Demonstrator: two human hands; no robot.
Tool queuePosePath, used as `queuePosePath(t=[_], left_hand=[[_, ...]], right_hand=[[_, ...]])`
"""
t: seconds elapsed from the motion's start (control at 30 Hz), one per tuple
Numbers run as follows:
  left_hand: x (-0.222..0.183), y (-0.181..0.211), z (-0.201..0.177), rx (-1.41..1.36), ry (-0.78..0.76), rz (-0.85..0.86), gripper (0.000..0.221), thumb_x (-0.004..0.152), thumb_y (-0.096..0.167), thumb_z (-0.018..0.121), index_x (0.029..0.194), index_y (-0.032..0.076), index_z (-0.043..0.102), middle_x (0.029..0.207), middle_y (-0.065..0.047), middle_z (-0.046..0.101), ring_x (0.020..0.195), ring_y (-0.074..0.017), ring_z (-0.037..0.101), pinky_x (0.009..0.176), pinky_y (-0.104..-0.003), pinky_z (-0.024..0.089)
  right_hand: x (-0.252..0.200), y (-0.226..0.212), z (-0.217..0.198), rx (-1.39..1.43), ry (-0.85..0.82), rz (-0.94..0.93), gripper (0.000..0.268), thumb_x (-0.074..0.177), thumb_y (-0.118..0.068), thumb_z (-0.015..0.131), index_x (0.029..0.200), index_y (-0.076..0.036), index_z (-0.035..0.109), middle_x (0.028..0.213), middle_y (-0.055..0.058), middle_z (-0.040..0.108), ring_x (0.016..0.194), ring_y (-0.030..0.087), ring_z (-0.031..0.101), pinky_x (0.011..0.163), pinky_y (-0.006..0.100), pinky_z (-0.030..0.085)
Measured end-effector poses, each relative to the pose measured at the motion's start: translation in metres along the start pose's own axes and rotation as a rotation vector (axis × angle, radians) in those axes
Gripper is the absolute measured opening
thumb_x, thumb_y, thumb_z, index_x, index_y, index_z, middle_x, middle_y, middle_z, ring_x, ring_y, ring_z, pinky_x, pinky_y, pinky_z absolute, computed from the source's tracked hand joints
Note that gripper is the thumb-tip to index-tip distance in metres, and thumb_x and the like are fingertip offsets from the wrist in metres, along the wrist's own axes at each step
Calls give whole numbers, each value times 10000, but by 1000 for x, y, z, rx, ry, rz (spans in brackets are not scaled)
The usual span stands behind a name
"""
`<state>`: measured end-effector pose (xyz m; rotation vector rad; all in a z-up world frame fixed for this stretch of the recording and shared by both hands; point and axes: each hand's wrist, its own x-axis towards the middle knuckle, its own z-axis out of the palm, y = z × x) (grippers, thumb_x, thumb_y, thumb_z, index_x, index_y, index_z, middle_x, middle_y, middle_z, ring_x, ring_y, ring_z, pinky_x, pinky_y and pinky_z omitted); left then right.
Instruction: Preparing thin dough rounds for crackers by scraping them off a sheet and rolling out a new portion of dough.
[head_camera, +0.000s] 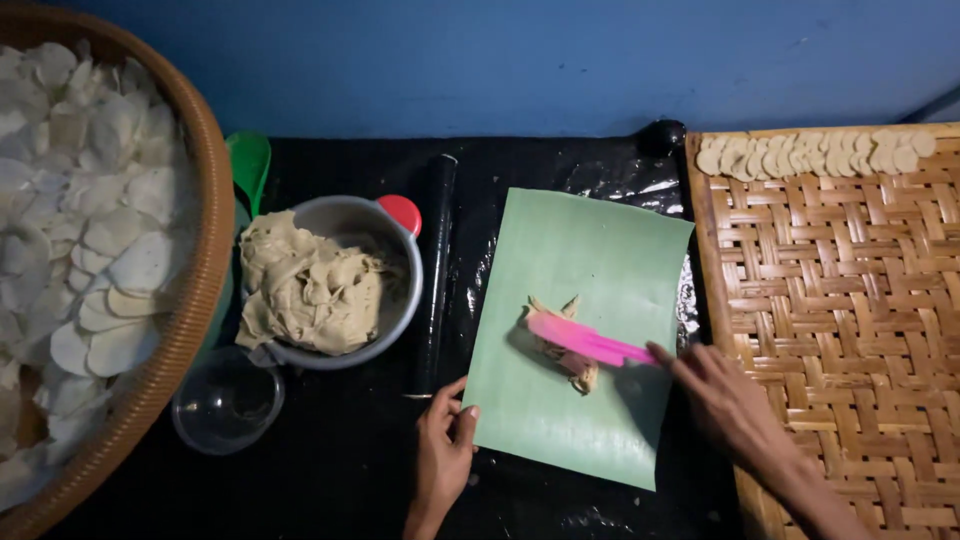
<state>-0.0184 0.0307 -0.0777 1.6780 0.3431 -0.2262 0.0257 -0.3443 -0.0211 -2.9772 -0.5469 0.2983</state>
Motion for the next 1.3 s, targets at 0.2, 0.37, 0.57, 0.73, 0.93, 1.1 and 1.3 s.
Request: queuePosePath(t=[0.2,0.37,0.57,0.73,0.93,1.1,1.3], left_hand=[[0,16,1,3,-6,-45,376,937,48,623,1313,61,621,779,-20,635,623,-80,648,474,-254,528],[0,4,2,4,8,14,381,941,40,632,1321,59,629,804,-39,614,634,-94,638,485,-252,523],[-1,6,2,-19,-1,-12,378,947,45,622,1324,59,620,837,-31,619,654,-85,644,493,-246,524],[0,-11,3,-49,-11,35,360,971,63,617,1329,37,626,764,-42,624,612,-89,599,496,-242,498],[1,2,3,-3,6,1,360,967,73,615,1324,34,615,757,-31,636,588,-80,603,486,-240,490],[-2,4,4,-32,12,10,374,965,66,612,1337,34,619,799,-39,629,608,-73,609,482,-241,492],[-4,8,5,-34,18,8,363,969,69,601,1330,38,616,825,-24,643,624,-73,625,479,-239,498]], right_hand=[[14,37,28,199,88,245,362,938,-255,577,1281,-139,574,1104,219,704,800,429,689,673,519,547],[56,35,-3,247,-51,312,306,999,-290,517,1258,-171,627,909,242,735,786,428,711,711,532,552],[41,47,4,301,-129,79,356,933,-247,528,1272,-188,618,1032,182,746,743,373,740,673,489,582],[-12,17,-9,131,-54,38,662,810,-144,585,1451,-286,497,1133,127,647,777,350,700,635,438,593],[-65,-12,13,-39,-182,71,937,825,-8,527,1658,-329,243,1116,109,523,920,284,608,692,392,566],[-119,12,73,503,-21,382,620,892,-111,530,1497,-224,465,1027,149,640,908,340,653,771,444,560],[-157,9,53,386,-54,759,389,947,-466,628,1268,-256,696,910,146,795,800,333,788,739,441,611]])
